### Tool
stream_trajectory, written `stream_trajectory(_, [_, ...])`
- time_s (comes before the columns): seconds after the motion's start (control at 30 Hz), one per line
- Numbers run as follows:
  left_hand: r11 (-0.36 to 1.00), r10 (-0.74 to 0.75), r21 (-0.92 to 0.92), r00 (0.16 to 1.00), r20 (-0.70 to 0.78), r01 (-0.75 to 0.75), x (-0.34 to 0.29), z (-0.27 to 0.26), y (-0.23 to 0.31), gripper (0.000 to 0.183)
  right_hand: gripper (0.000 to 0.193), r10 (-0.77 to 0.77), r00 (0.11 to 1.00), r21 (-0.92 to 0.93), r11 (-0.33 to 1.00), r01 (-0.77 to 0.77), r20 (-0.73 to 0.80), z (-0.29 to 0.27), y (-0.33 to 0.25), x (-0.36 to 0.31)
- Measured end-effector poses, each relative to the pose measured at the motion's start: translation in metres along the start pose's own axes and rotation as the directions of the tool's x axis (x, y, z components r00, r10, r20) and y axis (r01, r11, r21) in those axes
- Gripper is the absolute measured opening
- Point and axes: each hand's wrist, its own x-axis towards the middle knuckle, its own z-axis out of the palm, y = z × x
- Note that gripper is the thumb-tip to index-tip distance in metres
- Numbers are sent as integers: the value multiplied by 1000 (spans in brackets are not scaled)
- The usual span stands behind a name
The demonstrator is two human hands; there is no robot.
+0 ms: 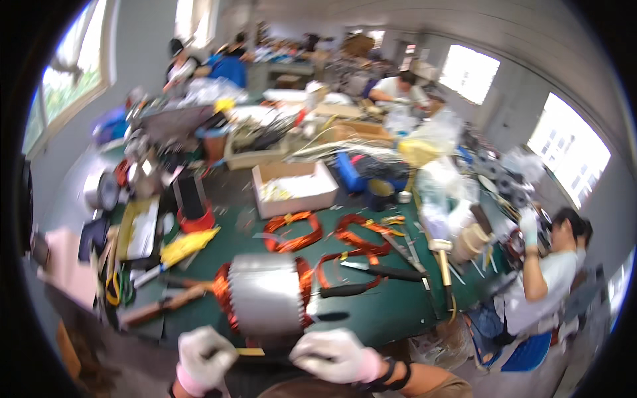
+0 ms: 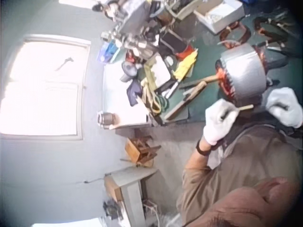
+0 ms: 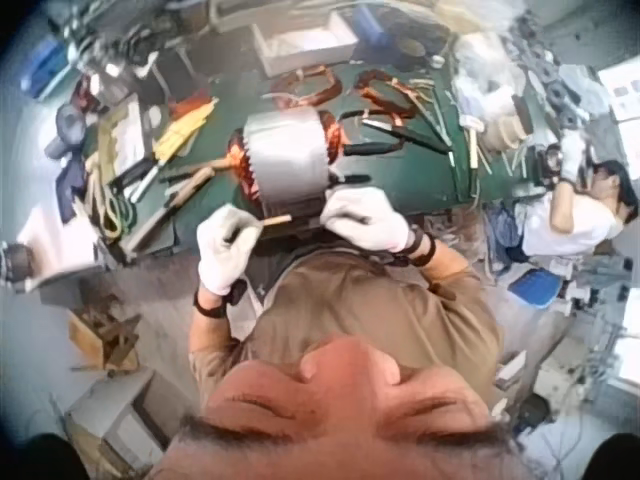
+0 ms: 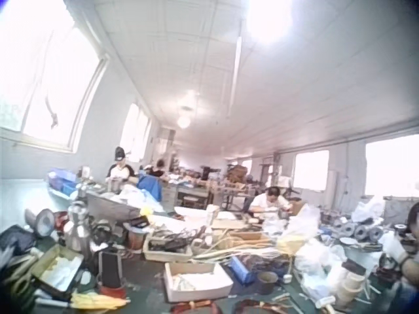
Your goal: The worker inserts copper wire coils into a motor stator and secures them using cable ties and tools.
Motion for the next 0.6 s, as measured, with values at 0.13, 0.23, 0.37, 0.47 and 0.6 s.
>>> stream_trajectory(0.13, [985, -118, 85, 945, -305, 151, 21, -35, -48, 9, 13, 61, 876, -352, 900, -256, -479, -54, -11, -14])
stream_trajectory(0.23, [953, -183, 173, 929, -323, 248, 26, -37, -82, 13, 22, 140, 921, -569, 750, -338, -363, -84, 33, 10])
stream_trajectory(0.37, [932, -198, 261, 957, -212, 251, 38, -21, -101, 22, 22, 458, 885, -552, 718, -423, -82, -68, 69, 25])
stream_trajectory(0.47, [939, -135, 293, 975, -175, 182, 50, -7, -103, 22, 19, 383, 922, -717, 628, -303, -54, -61, 67, 30])
stream_trajectory(0.6, [939, -130, 308, 986, -104, 156, 60, 0, -104, 21, 19, 436, 897, -681, 636, -362, -69, -74, 83, 25])
